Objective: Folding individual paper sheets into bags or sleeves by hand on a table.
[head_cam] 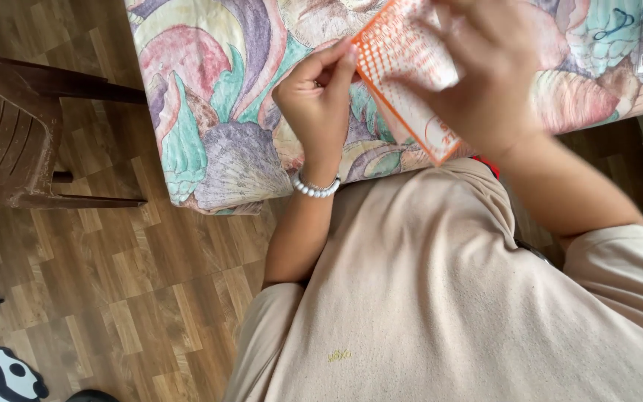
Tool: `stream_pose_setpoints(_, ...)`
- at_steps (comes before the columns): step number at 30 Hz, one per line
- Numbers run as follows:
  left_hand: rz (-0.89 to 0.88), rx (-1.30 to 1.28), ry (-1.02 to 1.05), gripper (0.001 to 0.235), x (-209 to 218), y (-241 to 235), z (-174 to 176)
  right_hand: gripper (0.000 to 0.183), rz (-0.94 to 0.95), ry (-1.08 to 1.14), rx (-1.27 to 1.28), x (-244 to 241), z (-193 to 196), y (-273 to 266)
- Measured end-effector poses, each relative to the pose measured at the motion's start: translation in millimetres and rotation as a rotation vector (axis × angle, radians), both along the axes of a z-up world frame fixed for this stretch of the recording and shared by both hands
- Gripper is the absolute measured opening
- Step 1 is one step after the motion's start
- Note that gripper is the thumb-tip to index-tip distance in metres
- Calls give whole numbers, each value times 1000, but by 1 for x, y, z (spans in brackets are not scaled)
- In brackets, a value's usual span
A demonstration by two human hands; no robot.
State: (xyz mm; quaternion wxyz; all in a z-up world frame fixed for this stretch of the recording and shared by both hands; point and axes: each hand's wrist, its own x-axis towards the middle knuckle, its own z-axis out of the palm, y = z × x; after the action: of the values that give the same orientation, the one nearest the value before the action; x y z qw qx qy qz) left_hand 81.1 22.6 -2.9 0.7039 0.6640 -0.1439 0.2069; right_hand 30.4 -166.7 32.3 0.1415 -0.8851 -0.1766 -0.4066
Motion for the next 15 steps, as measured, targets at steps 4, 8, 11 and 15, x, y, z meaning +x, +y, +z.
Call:
stream_pose_setpoints(4,109,-90,138,12,11,-8,-26,35,-33,-51,-184,0,-28,52)
stream_pose_setpoints(8,148,-207,196,12,13,-4,-38,11,-25,-165,-184,22,-53,58)
stream_pose_setpoints(11,184,-131,233,14,3,4,-39,14,10,-204,-304,23,-47,46)
stream_pose_setpoints(15,149,229,180,23,-28,37,-30,13,278,-107,-444,15,-16,7)
